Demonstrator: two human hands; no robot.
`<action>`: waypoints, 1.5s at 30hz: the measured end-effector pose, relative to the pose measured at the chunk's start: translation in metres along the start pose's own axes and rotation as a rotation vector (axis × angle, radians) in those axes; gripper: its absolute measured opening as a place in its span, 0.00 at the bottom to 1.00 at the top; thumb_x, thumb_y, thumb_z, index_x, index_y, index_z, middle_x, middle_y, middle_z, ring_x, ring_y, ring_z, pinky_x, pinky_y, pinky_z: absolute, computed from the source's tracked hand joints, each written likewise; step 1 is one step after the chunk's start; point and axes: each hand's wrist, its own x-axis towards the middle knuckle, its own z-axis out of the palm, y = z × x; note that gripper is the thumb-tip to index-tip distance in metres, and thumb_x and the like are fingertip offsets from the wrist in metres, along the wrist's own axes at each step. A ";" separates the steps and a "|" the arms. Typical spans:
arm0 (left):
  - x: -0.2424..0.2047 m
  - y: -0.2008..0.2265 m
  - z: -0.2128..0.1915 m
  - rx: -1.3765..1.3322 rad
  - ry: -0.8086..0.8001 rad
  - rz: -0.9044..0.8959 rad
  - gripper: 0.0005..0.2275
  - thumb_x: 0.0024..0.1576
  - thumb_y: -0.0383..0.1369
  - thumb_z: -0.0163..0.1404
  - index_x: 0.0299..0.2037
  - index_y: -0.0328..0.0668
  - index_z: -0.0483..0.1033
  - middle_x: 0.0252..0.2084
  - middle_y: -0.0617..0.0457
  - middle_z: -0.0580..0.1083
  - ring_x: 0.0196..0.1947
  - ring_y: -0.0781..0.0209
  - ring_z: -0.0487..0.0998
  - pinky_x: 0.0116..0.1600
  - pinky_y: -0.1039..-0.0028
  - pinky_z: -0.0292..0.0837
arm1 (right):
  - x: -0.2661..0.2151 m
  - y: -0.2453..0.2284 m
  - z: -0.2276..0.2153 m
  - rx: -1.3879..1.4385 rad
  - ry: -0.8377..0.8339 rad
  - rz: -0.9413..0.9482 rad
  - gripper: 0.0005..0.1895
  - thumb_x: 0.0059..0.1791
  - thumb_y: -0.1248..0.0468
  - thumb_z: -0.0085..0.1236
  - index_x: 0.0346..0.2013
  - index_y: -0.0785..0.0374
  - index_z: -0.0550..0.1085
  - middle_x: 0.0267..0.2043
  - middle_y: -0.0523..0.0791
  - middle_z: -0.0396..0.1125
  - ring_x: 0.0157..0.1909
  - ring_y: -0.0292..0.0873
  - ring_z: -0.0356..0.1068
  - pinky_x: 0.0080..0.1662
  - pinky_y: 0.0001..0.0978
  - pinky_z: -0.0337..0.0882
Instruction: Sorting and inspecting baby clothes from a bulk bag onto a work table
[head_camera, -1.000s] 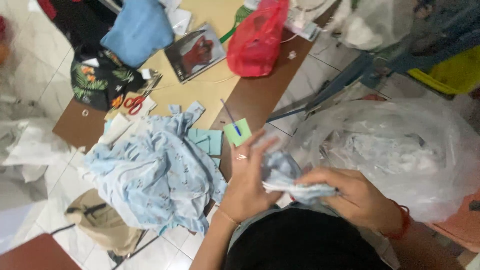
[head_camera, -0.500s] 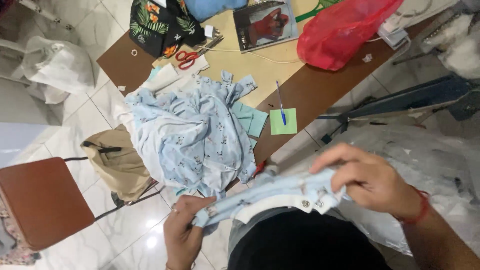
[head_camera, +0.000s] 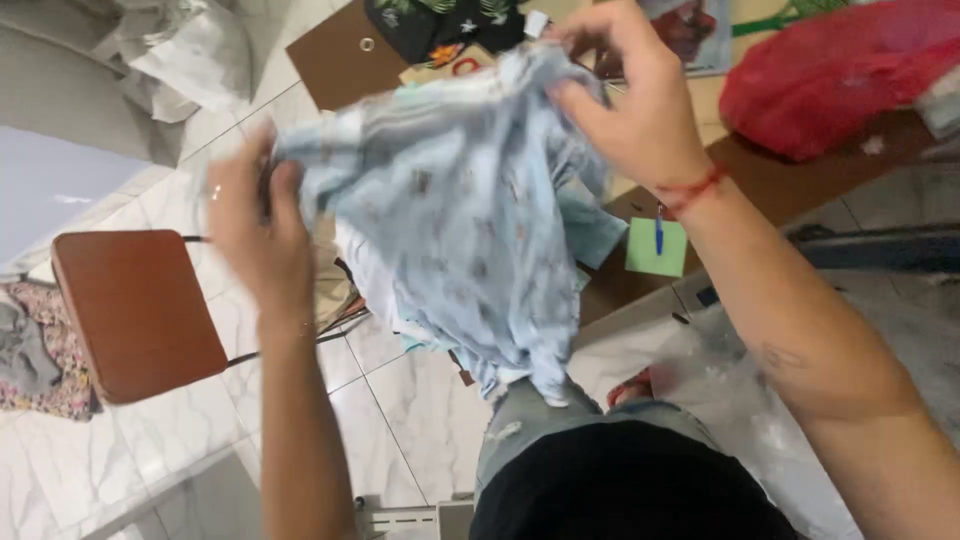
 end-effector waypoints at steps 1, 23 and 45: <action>0.011 -0.007 0.013 -0.096 -0.046 -0.109 0.21 0.52 0.15 0.45 0.55 0.32 0.54 0.47 0.40 0.63 0.51 0.48 0.64 0.56 0.67 0.60 | 0.008 0.011 0.013 -0.120 0.052 -0.017 0.19 0.43 0.74 0.56 0.47 0.64 0.63 0.39 0.47 0.57 0.37 0.44 0.54 0.42 0.31 0.57; -0.320 0.003 0.098 -0.486 -0.473 -1.141 0.07 0.52 0.33 0.46 0.36 0.42 0.63 0.19 0.60 0.60 0.20 0.70 0.65 0.28 0.81 0.62 | -0.260 0.096 0.100 0.571 -0.207 1.181 0.09 0.42 0.64 0.52 0.33 0.61 0.63 0.23 0.41 0.63 0.23 0.33 0.60 0.26 0.20 0.61; -0.250 0.235 0.210 -0.042 -1.501 0.026 0.13 0.47 0.37 0.44 0.43 0.58 0.65 0.31 0.65 0.73 0.22 0.63 0.74 0.32 0.68 0.66 | -0.699 0.147 -0.171 -0.761 -0.828 1.684 0.24 0.43 0.46 0.26 0.51 0.47 0.49 0.55 0.41 0.40 0.56 0.45 0.39 0.55 0.52 0.39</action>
